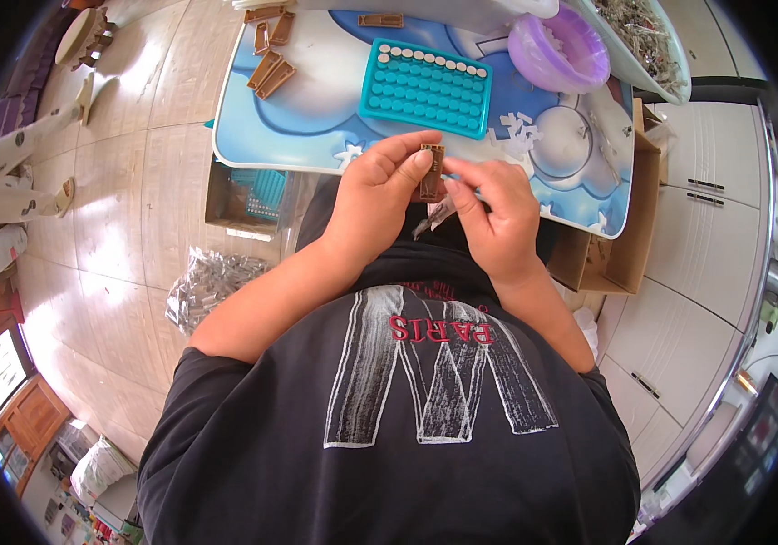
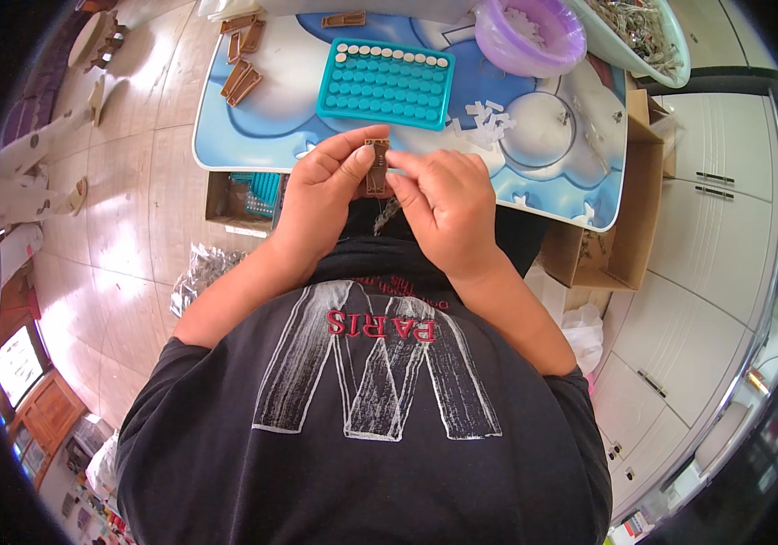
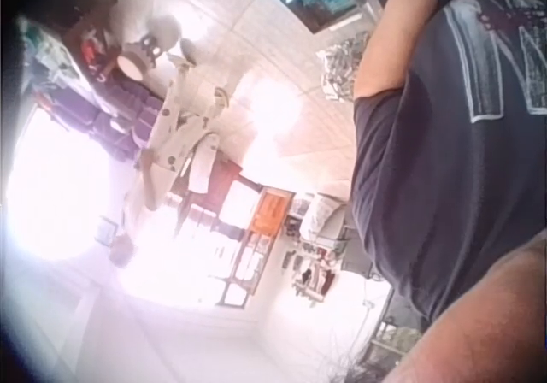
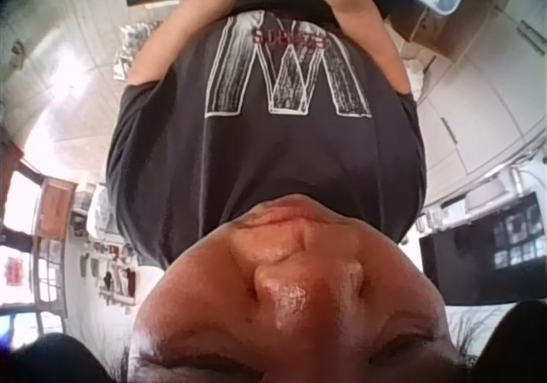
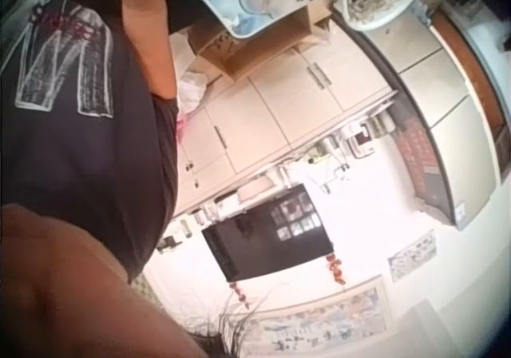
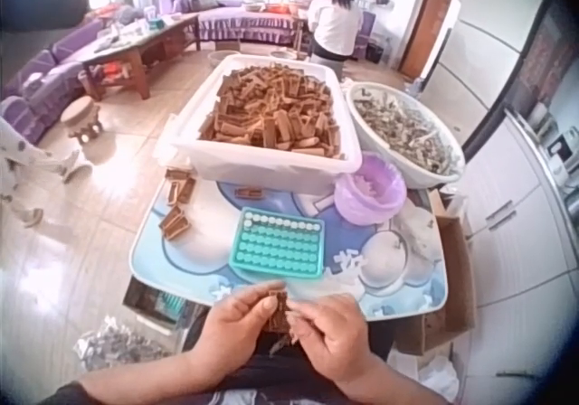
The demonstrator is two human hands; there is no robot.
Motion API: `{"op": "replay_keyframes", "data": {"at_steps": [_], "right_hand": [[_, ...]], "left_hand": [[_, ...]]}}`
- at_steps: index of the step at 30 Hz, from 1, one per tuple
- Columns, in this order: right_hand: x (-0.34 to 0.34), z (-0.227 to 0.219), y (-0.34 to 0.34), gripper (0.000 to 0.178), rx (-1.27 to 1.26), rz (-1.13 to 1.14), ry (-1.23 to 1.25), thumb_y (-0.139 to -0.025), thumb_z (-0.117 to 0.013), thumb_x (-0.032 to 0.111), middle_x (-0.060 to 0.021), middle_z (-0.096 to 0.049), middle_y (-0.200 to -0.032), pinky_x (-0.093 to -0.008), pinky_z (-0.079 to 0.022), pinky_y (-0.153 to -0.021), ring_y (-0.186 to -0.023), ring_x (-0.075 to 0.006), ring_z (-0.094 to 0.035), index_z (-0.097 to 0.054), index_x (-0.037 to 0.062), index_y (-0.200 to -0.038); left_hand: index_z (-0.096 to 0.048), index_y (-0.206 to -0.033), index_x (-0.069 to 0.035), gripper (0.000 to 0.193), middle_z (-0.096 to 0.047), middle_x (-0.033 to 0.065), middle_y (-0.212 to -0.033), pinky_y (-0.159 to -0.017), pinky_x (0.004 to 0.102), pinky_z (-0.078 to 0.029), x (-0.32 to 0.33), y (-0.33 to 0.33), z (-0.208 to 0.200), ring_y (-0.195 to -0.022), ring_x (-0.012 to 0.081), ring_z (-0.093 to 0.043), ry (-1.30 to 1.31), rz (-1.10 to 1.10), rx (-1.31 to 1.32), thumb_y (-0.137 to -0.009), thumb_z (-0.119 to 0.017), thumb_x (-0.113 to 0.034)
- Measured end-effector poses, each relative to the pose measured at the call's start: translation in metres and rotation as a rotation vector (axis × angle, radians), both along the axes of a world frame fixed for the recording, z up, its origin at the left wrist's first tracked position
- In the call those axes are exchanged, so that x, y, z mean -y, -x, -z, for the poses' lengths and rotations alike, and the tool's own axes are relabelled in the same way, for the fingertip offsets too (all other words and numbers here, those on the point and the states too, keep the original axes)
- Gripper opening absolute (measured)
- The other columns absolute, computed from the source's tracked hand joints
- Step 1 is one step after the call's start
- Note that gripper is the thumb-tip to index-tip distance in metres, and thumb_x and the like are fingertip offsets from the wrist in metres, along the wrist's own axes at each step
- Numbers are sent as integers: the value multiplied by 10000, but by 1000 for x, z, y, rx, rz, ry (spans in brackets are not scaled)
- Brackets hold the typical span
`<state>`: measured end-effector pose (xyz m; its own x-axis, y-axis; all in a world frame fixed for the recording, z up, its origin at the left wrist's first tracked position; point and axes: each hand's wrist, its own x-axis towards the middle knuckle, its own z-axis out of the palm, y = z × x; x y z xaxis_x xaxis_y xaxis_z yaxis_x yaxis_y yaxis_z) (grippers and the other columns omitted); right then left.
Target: The person assembles small plastic components by hand, taking connectors from storage bins and placing them into an assembly tray.
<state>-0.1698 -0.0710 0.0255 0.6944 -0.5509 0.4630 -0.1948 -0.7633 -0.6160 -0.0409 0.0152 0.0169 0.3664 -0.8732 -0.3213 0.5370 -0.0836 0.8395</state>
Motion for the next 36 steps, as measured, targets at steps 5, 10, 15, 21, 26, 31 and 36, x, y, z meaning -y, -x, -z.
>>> {"op": "replay_keyframes", "data": {"at_steps": [5, 10, 15, 21, 26, 31, 36], "right_hand": [[14, 7, -13, 96, 36, 42, -120, -776, -673, 100, -49, -581, -693, -337, -393, -603, -620, -220, -550, -655, 66, -864], [42, 3, -27, 81, -33, 93, -193, -797, -653, 120, -80, -577, -691, -313, -443, -573, -642, -239, -569, -661, 49, -835], [93, 15, -39, 102, -106, 279, 43, -801, -647, 148, -48, -593, -764, -321, -455, -598, -677, -232, -580, -681, 83, -872], [98, 21, -42, 96, -208, 302, 115, -784, -660, 169, -32, -598, -816, -335, -466, -621, -718, -233, -589, -684, 103, -850], [61, 5, -48, 73, -41, 174, -69, -732, -697, 106, -70, -589, -790, -336, -466, -612, -710, -243, -584, -654, 72, -781], [36, 8, -55, 123, -16, -55, 9, -680, -718, 58, -65, -568, -746, -341, -455, -570, -679, -245, -569, -623, 50, -758], [34, 4, -53, 121, -39, -68, 123, -679, -706, 35, -62, -563, -724, -352, -450, -561, -655, -247, -562, -636, 50, -776]], "left_hand": [[-495, -1248, 32, 329, -626, 63, -968, -746, 253, -512, 0, -5, 7, -813, 104, -603, 15, 87, 9, -963, -472, -131], [-483, -1243, 52, 342, -640, 101, -978, -745, 257, -510, 2, -18, 0, -799, 118, -604, -47, 32, -72, -966, -467, -147], [-530, -1209, 7, 315, -641, 124, -1031, -781, 285, -520, 9, -33, 3, -862, 160, -633, -95, -34, -127, -965, -475, -185], [-512, -1205, 20, 325, -632, 133, -1047, -810, 309, -523, 14, -38, 3, -897, 187, -636, -86, -26, -194, -966, -474, -196], [-506, -1150, 42, 279, -627, 133, -1026, -793, 306, -523, 15, -39, 6, -879, 181, -630, -80, -51, -231, -962, -480, -163], [-509, -1125, 33, 252, -624, 102, -998, -791, 300, -523, 15, -38, 12, -874, 157, -627, -45, -18, -224, -963, -479, -157], [-512, -1115, 26, 237, -622, 95, -995, -792, 301, -522, 14, -37, 14, -874, 154, -625, -44, -32, -240, -963, -478, -153]]}}
